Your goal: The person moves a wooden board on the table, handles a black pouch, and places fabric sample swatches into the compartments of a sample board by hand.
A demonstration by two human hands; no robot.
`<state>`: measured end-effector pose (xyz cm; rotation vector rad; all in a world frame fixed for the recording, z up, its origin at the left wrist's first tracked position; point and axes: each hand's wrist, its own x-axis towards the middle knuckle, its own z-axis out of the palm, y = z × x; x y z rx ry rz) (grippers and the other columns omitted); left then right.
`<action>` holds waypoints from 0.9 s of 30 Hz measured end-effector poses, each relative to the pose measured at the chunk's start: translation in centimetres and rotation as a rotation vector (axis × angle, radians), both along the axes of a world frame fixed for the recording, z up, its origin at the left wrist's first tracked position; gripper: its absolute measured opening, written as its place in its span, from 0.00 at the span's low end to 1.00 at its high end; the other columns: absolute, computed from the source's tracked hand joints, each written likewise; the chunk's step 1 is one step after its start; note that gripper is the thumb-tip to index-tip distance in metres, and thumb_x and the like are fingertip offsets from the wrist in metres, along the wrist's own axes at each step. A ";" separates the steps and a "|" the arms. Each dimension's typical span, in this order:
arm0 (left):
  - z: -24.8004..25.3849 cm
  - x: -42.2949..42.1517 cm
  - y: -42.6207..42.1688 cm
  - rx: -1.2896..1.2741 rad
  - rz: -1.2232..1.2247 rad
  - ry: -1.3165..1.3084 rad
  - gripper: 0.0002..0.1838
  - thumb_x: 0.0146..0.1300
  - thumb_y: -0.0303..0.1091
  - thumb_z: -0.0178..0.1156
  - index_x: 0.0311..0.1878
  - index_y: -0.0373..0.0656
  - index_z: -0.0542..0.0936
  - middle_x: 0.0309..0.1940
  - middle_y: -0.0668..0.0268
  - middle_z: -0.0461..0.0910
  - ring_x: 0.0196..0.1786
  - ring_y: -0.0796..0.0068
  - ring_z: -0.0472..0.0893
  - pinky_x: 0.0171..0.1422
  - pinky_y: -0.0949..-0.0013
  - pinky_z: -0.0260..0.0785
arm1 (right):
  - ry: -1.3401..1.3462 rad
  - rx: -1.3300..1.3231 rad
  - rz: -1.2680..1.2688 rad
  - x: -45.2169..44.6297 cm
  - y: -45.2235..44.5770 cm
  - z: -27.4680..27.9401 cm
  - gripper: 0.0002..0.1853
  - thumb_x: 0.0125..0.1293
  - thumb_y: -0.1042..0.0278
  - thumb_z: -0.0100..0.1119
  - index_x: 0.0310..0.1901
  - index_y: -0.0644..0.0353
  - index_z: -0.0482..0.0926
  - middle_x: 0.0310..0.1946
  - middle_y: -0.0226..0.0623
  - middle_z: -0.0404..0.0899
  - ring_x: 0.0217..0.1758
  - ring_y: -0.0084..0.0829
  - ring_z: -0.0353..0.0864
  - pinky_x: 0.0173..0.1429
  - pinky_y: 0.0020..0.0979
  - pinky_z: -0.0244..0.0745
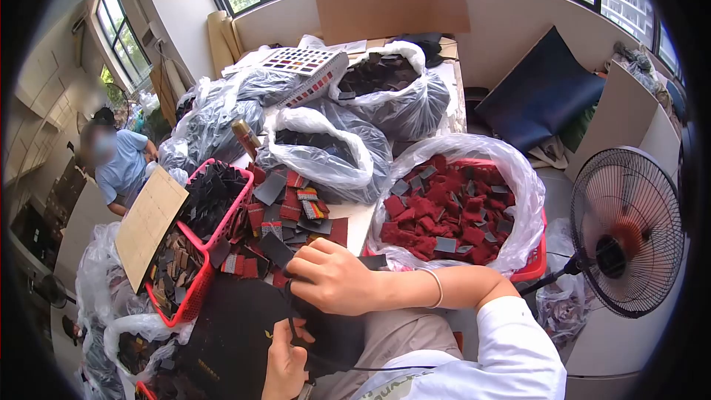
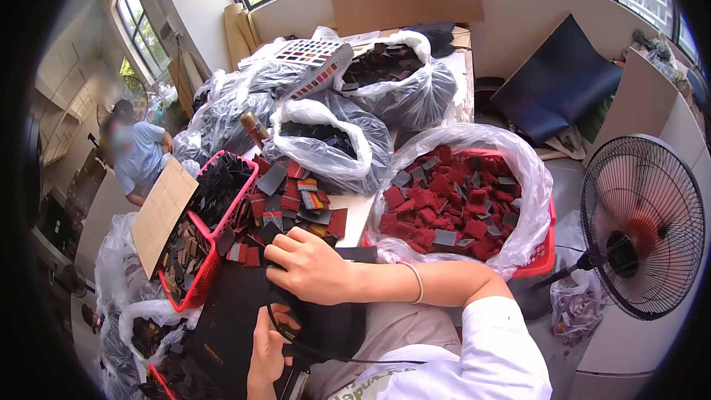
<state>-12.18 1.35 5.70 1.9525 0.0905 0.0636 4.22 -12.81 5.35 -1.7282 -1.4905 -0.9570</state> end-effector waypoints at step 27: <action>0.4 15.8 2.8 -1.036 0.755 -0.008 0.10 0.74 0.49 0.42 0.50 0.59 0.67 0.54 0.74 0.70 0.63 0.70 0.69 0.68 0.61 0.62 | 0.260 -0.389 0.562 13.4 12.8 5.4 0.10 0.49 0.56 0.57 0.19 0.50 0.80 0.36 0.34 0.73 0.41 0.35 0.73 0.43 0.37 0.65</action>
